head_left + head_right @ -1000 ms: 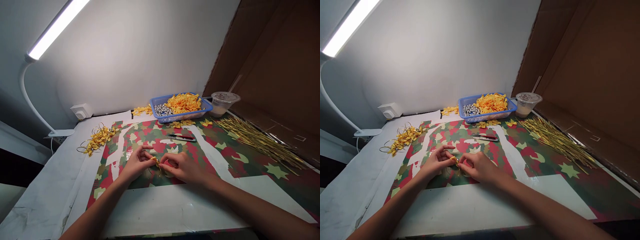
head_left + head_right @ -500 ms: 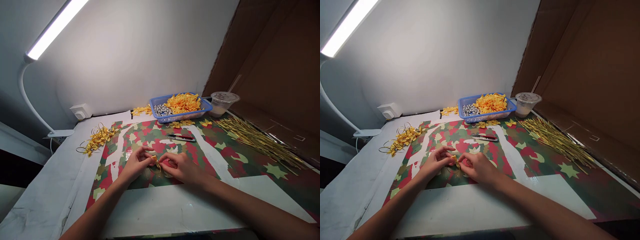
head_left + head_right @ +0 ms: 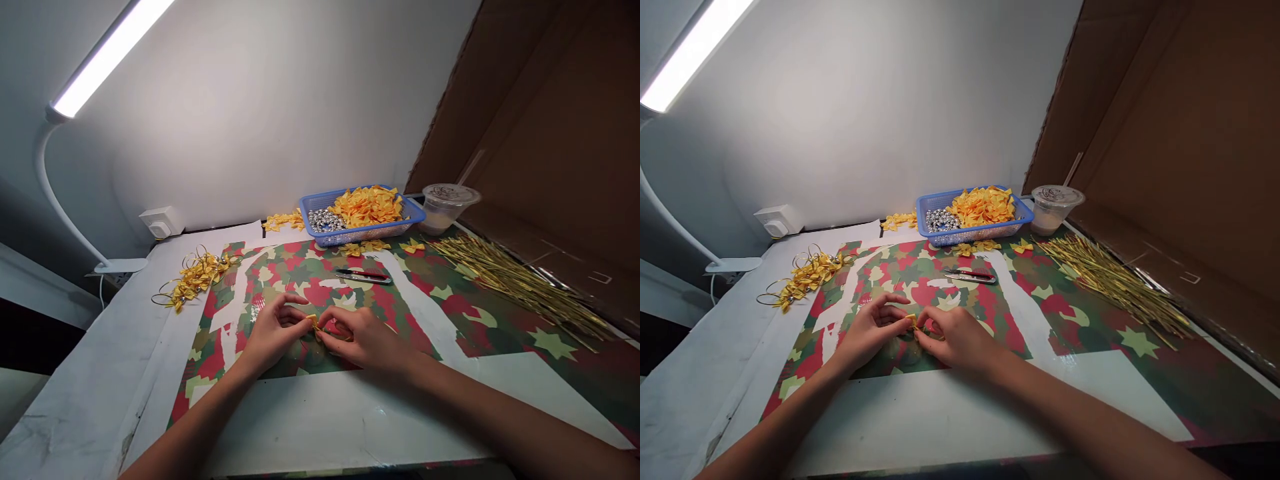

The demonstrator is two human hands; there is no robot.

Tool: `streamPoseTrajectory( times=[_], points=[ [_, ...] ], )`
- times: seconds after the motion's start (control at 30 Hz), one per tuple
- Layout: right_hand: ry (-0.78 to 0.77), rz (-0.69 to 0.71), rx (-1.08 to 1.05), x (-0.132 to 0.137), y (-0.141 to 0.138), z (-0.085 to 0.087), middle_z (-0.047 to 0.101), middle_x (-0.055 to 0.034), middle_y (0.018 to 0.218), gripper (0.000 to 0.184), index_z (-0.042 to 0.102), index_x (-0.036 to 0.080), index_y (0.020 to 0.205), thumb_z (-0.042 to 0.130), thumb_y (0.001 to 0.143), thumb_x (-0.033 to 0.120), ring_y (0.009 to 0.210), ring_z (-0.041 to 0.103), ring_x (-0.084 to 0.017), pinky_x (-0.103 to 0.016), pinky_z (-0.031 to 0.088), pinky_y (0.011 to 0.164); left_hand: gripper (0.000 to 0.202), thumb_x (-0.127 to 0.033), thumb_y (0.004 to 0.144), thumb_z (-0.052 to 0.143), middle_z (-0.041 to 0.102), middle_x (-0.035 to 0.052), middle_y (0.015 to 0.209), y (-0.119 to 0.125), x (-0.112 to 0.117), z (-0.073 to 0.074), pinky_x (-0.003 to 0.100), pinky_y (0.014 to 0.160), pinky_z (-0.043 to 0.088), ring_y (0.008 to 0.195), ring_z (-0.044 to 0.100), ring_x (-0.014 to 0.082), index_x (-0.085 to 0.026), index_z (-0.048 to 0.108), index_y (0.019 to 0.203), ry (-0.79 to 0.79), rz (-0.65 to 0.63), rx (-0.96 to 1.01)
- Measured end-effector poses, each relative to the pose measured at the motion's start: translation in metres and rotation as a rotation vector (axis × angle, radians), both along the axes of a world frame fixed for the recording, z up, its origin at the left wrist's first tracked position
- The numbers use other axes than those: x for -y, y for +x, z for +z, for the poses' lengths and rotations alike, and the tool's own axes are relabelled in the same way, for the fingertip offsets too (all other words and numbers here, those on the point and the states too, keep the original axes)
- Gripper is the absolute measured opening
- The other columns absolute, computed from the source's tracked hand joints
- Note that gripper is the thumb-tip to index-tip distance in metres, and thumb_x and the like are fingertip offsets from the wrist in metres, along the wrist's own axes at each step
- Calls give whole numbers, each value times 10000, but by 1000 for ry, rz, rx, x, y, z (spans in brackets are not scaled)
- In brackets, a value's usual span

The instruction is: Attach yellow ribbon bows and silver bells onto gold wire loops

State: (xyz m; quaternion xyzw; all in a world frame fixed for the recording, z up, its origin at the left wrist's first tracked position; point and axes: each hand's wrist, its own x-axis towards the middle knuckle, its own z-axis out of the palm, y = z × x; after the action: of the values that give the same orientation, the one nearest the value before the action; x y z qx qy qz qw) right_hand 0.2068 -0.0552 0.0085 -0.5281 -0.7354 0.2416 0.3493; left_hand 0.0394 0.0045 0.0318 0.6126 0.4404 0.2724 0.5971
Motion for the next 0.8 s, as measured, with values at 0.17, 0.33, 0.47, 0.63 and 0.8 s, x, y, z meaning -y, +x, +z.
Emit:
streamPoseTrajectory(
  times=[0.17,0.33,0.47,0.63,0.8],
  points=[
    [17,-5,35,0,2,-1,384,77,474,118,607,184,777,520,841,233,433,354,-81,-187,280,453,316,-277,641,714,632,-15,637,0,1,-1,256,618,481,637,616,143,-171,543,884,59,-14,-17],
    [-16,-13,62,0,2,-3,445,58,502,152,624,177,760,510,844,231,465,405,-89,-193,305,482,127,-273,761,589,620,40,840,-1,3,0,271,625,486,734,615,159,-187,556,849,366,-121,-141],
    [-16,-12,53,0,1,-4,457,57,501,145,634,175,782,513,840,228,456,415,-89,-195,306,482,67,-184,760,552,593,79,1035,-5,6,2,337,789,472,990,568,220,-203,600,802,806,-192,-304],
    [-13,-31,57,1,1,-3,474,51,504,131,637,179,769,523,823,214,471,440,-95,-195,309,485,96,-176,728,590,612,61,1099,-6,9,0,420,921,379,1047,543,243,-231,621,800,1095,-216,-451],
    [-5,-30,66,2,1,-2,502,47,522,117,636,180,785,527,816,212,490,470,-100,-197,327,501,57,-180,734,596,642,68,1071,-4,8,-2,412,909,361,1018,567,243,-229,623,742,1167,-203,-510]
  ],
)
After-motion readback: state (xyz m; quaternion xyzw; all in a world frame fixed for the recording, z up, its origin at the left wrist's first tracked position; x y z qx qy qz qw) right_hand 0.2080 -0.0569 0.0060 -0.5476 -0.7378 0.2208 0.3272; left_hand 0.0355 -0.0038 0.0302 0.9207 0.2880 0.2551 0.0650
